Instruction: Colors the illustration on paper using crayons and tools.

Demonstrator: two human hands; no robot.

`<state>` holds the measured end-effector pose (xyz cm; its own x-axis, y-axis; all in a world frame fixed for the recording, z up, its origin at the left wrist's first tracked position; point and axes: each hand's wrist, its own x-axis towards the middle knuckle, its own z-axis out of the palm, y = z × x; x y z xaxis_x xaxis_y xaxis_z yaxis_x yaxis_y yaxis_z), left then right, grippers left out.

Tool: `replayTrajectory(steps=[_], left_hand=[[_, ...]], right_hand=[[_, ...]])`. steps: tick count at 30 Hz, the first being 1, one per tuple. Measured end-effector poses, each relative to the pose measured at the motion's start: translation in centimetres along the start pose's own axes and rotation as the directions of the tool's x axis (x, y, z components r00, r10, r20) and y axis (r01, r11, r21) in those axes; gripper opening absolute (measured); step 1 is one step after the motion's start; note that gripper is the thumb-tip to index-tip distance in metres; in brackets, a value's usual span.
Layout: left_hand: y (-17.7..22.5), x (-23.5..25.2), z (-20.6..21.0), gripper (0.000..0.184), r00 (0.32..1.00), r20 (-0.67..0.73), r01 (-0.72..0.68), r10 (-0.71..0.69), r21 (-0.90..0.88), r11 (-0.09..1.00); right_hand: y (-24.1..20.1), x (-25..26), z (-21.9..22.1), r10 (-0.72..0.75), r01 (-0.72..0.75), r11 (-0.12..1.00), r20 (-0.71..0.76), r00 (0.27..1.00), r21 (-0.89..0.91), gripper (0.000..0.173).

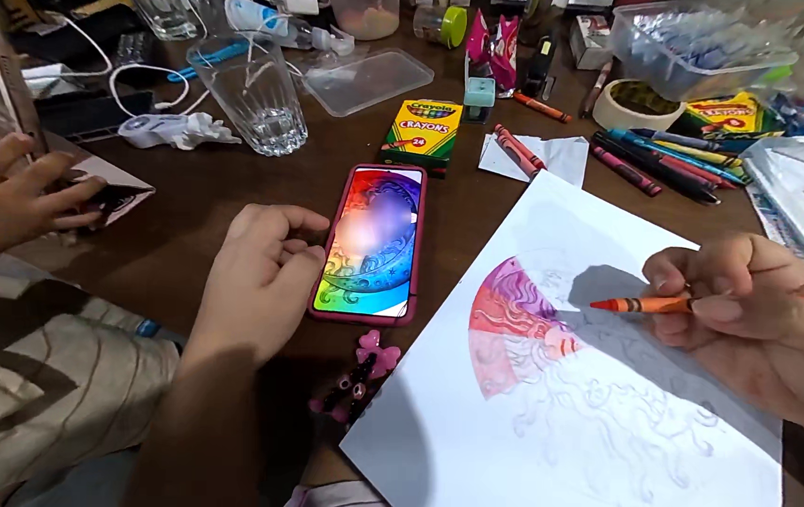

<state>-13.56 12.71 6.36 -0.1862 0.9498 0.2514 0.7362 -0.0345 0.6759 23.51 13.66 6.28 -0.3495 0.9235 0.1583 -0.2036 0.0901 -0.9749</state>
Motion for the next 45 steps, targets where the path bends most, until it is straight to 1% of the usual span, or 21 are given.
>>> replayTrajectory(steps=[2, 4, 6, 7, 11, 12, 13, 14, 17, 20, 25, 29, 33, 37, 40, 45], left_hand=[[-0.1, 0.0, -0.1, 0.03, 1.0, -0.005, -0.004, 0.004, 0.018, 1.0], [-1.0, 0.1, -0.1, 0.03, 0.998, -0.011, -0.061, 0.061, 0.018, 0.998], [-2.8, 0.4, -0.2, 0.031, 0.988, -0.006, -0.155, 0.155, -0.009, 0.988], [-3.5, 0.6, -0.3, 0.03, 0.984, 0.003, -0.175, 0.176, -0.034, 0.984], [-3.8, 0.5, -0.4, 0.029, 0.991, 0.008, -0.134, 0.136, -0.11, 0.985], [-4.5, 0.5, -0.6, 0.028, 0.985, 0.018, -0.167, 0.17, -0.119, 0.979], [-5.5, 0.8, -0.8, 0.027, 0.972, 0.036, -0.227, 0.233, -0.13, 0.965], [-5.5, 1.1, -1.0, 0.026, 0.959, 0.052, -0.269, 0.279, -0.144, 0.952], [-5.2, 1.7, -0.8, 0.024, 0.951, 0.034, -0.294, 0.307, -0.203, 0.934], [-5.9, 2.2, -0.7, 0.025, 0.94, 0.03, -0.322, 0.341, -0.256, 0.911], [-5.2, 2.2, -0.7, 0.026, 0.962, 0.03, -0.257, 0.272, -0.249, 0.934], [-6.1, 2.3, -0.5, 0.024, 0.98, 0.04, -0.177, 0.195, -0.273, 0.946], [-5.3, 2.3, -0.5, 0.026, 0.968, 0.017, -0.239, 0.25, -0.242, 0.94], [-5.1, 2.2, -0.7, 0.026, 0.974, 0.025, -0.215, 0.227, -0.236, 0.948], [-5.3, 2.3, -0.6, 0.027, 0.971, 0.028, -0.222, 0.236, -0.25, 0.942], [-5.0, 2.3, -0.6, 0.026, 0.971, 0.026, -0.227, 0.239, -0.231, 0.946]], right_hand=[[0.5, 0.2, 0.0, -0.087, 0.089, 0.995, 0.037, 0.996, -0.051, 0.014], [0.6, 0.2, -0.1, -0.111, 0.115, 0.99, 0.055, 0.992, -0.087, 0.019], [0.5, 0.0, 0.0, -0.116, 0.121, 0.987, 0.057, 0.992, -0.103, 0.019], [0.5, -0.1, 0.0, -0.117, 0.122, 0.987, 0.057, 0.992, -0.106, 0.018], [0.4, -0.4, 0.0, -0.104, 0.113, 0.976, 0.054, 0.993, -0.184, 0.023], [0.3, -0.4, 0.0, -0.104, 0.111, 0.974, 0.047, 0.993, -0.199, 0.024], [0.3, -0.5, 0.0, -0.112, 0.12, 0.971, 0.047, 0.993, -0.208, 0.024], [0.2, -0.4, 0.0, -0.129, 0.137, 0.968, 0.053, 0.99, -0.212, 0.023], [0.3, -0.2, -0.1, -0.162, 0.177, 0.952, 0.081, 0.983, -0.249, 0.023], [0.5, -0.2, -0.2, -0.123, 0.139, 0.953, 0.077, 0.989, -0.267, 0.022], [0.5, -0.2, -0.3, -0.112, 0.139, 0.943, 0.107, 0.988, -0.303, 0.02], [0.6, -0.1, -0.4, -0.11, 0.14, 0.942, 0.115, 0.987, -0.306, 0.02], [0.7, -0.1, -0.4, -0.111, 0.144, 0.94, 0.124, 0.986, -0.309, 0.02], [0.7, -0.2, -0.4, -0.117, 0.151, 0.931, 0.119, 0.986, -0.332, 0.02], [0.7, -0.2, -0.4, -0.117, 0.153, 0.927, 0.125, 0.985, -0.343, 0.02], [0.7, 0.0, -0.6, -0.11, 0.149, 0.939, 0.14, 0.984, -0.309, 0.022]])
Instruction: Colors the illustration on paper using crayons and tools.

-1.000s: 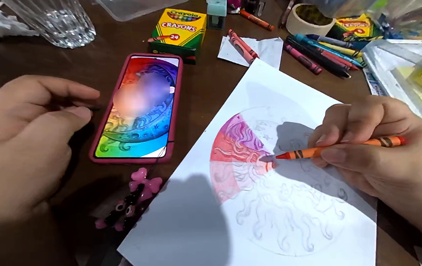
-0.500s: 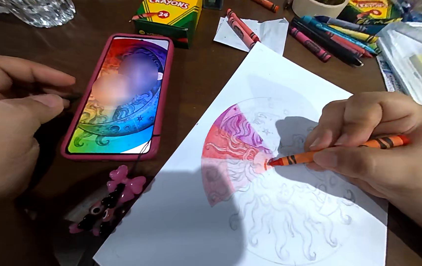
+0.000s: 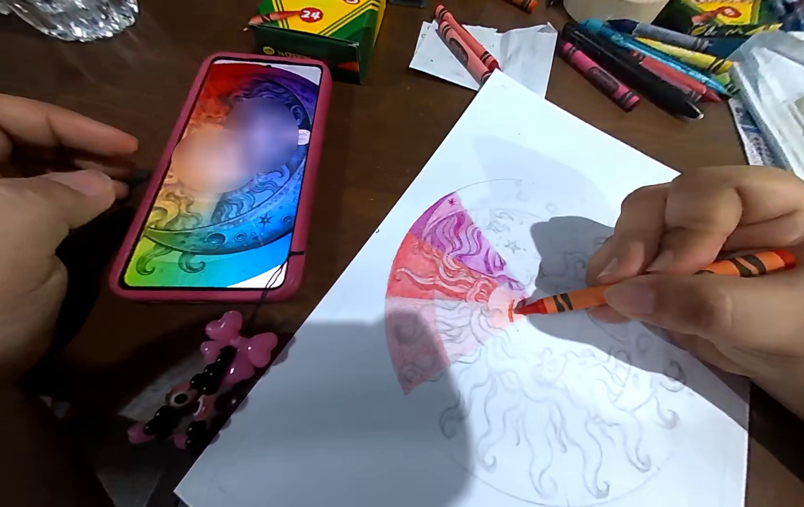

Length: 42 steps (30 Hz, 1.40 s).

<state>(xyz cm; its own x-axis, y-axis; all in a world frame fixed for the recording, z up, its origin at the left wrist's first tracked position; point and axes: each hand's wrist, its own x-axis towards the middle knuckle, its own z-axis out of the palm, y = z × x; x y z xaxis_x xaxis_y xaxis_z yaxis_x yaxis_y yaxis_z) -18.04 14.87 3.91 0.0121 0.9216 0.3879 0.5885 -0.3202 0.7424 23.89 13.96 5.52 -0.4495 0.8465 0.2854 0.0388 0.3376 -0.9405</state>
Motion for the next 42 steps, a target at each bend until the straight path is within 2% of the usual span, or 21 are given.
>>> replayTrajectory(steps=[19, 24, 31, 34, 39, 42], left_hand=[[0.0, 0.1, -0.1, 0.026, 1.0, 0.006, 0.024, -0.024, -0.009, 1.0], [0.0, 0.1, 0.0, 0.026, 1.0, 0.005, -0.017, 0.017, -0.003, 1.0], [-0.6, -0.1, -0.1, 0.023, 1.0, 0.019, 0.009, -0.008, -0.033, 0.999], [-0.5, 0.0, -0.1, 0.024, 0.999, 0.009, -0.035, 0.035, -0.024, 0.999], [-1.5, -0.2, -0.4, 0.024, 0.997, -0.004, 0.077, -0.077, -0.034, 0.996], [-0.9, 0.0, -0.1, 0.024, 1.0, -0.01, 0.006, -0.006, -0.003, 1.0]], right_hand=[[0.1, 0.1, -0.2, 0.002, -0.001, 1.0, 0.035, 0.999, -0.016, 0.022], [0.1, 0.2, -0.1, -0.002, 0.002, 1.0, 0.009, 1.0, -0.013, 0.022], [0.1, 0.2, -0.2, 0.0, 0.0, 1.0, 0.026, 1.0, -0.015, 0.021], [0.1, 0.2, -0.1, 0.001, 0.0, 1.0, 0.02, 1.0, -0.018, 0.021], [0.2, 0.3, -0.1, -0.013, 0.013, 1.0, -0.008, 1.0, -0.028, 0.022], [0.2, 0.3, 0.1, -0.017, 0.016, 0.999, -0.021, 1.0, -0.034, 0.023]])
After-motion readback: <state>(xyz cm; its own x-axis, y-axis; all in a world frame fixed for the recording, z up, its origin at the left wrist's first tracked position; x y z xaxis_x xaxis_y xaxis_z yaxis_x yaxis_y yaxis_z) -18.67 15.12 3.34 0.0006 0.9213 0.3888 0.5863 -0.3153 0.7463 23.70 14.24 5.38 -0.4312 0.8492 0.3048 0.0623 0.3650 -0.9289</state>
